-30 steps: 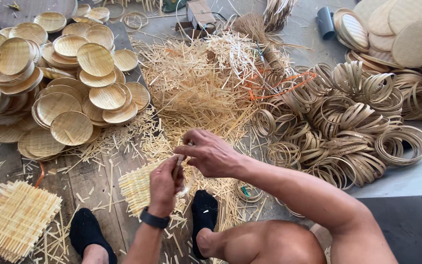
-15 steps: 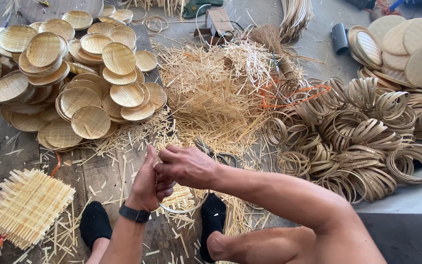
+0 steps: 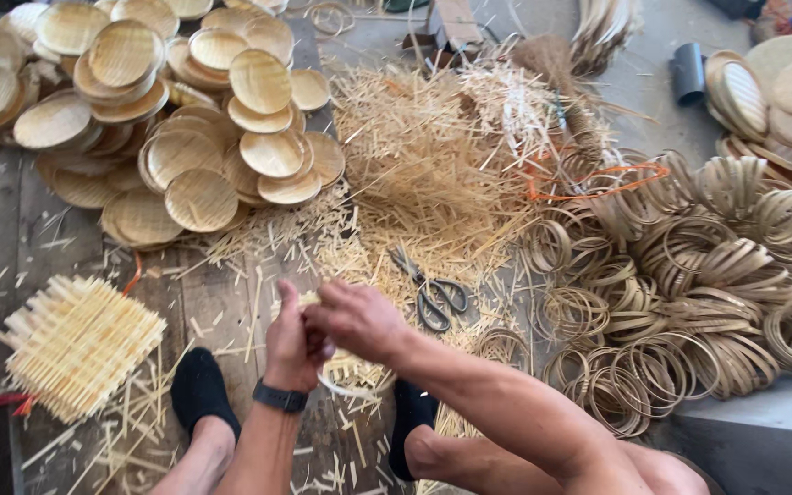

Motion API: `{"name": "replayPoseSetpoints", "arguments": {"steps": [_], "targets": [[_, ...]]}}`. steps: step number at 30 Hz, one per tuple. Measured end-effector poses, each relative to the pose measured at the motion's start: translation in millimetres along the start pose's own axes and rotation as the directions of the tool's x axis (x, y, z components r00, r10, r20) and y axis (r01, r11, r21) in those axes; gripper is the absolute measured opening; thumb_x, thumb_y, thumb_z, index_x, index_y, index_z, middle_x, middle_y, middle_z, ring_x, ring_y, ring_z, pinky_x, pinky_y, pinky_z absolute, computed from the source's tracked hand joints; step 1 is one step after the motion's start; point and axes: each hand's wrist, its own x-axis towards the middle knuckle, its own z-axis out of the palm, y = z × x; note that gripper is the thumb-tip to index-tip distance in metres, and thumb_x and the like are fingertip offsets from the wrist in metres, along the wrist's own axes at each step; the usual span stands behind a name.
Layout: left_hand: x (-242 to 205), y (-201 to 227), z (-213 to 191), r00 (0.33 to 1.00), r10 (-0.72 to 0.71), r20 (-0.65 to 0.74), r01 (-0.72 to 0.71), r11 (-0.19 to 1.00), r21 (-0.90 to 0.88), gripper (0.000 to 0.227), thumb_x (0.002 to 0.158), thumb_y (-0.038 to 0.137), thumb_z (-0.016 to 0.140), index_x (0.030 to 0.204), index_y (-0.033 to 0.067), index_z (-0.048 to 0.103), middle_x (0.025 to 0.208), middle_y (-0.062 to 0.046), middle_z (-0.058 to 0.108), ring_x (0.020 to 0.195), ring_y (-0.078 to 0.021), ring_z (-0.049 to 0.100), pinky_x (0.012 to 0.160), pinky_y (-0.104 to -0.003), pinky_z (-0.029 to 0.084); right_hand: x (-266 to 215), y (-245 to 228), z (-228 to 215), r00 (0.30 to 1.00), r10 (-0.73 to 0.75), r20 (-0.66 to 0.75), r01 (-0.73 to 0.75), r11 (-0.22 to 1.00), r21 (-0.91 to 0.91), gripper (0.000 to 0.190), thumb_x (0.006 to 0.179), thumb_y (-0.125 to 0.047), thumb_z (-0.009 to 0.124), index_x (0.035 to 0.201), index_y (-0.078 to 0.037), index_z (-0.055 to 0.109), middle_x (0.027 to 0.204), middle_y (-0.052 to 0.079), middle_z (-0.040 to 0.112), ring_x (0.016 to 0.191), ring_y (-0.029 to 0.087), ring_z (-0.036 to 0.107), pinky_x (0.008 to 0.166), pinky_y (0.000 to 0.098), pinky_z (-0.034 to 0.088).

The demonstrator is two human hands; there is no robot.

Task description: The person weaves bamboo strips into a rectangular base and attaches a circular rim using shears and thin ties to assemble a small tray.

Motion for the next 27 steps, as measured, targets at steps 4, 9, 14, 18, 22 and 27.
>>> {"name": "replayPoseSetpoints", "arguments": {"steps": [4,9,14,18,22,27], "targets": [[30.5,1.6,-20.9,0.94,0.153,0.305,-0.028,0.925,-0.38,0.052,0.105,0.057,0.045,0.075,0.0155,0.054,0.057,0.005,0.042,0.045,-0.0066,0.034,0.041,-0.024,0.03,5.7,47.5,14.2,0.815,0.563,0.138,-0.527,0.62,0.582,0.041,0.079,-0.026,0.084,0.112,-0.005,0.071,0.093,0.007,0.073,0.083,0.019,0.072,0.073,0.0354,0.06],[36.0,11.3,-33.9,0.955,0.273,0.114,-0.136,0.748,-0.649,0.029,0.101,0.036,0.061,0.087,0.0104,0.061,0.066,0.0,0.051,0.061,-0.0129,0.048,0.059,-0.03,0.045,-32.1,58.0,36.4,0.712,0.503,0.49,-0.248,-0.474,0.845,0.037,0.098,-0.034,0.062,0.104,0.001,0.074,0.085,0.01,0.071,0.077,0.02,0.071,0.075,0.0408,0.062],[40.0,21.4,-47.9,0.972,0.036,0.231,0.032,0.959,-0.283,0.028,0.094,0.029,0.067,0.081,0.0045,0.065,0.06,0.001,0.05,0.053,-0.0095,0.044,0.046,-0.025,0.037,-43.7,63.7,47.3,0.71,0.484,0.512,-0.224,-0.534,0.815,0.033,0.101,-0.031,0.066,0.085,-0.003,0.07,0.064,0.003,0.058,0.06,0.015,0.054,0.059,0.0337,0.049],[55.0,5.7,-51.2,0.986,-0.017,0.164,0.066,0.952,-0.298,0.033,0.094,0.026,0.072,0.071,0.005,0.06,0.052,0.004,0.041,0.041,-0.0072,0.034,0.036,-0.022,0.027,-40.3,54.5,49.2,0.673,0.449,0.588,-0.231,-0.627,0.744,0.04,0.098,-0.034,0.066,0.069,-0.008,0.057,0.06,0.001,0.045,0.058,0.013,0.043,0.053,0.0295,0.037],[68.8,-11.2,-55.2,0.987,-0.024,0.161,0.083,0.925,-0.37,0.036,0.092,0.02,0.072,0.064,0.0098,0.051,0.05,0.001,0.04,0.038,-0.0097,0.031,0.033,-0.024,0.022,-36.5,48.5,66.8,0.613,0.487,0.622,-0.164,-0.692,0.703,0.051,0.096,-0.034,0.071,0.059,-0.018,0.039,0.051,-0.005,0.031,0.045,0.008,0.028,0.038,0.0243,0.024],[67.1,-23.2,-57.7,0.99,0.071,0.124,0.0,0.868,-0.496,0.038,0.093,0.019,0.07,0.062,0.0082,0.051,0.048,0.003,0.036,0.039,-0.0084,0.03,0.034,-0.024,0.023,-34.8,48.8,71.8,0.578,0.522,0.627,-0.225,-0.637,0.737,0.05,0.098,-0.035,0.067,0.061,-0.017,0.039,0.054,-0.003,0.031,0.047,0.009,0.028,0.041,0.0248,0.024]]}}
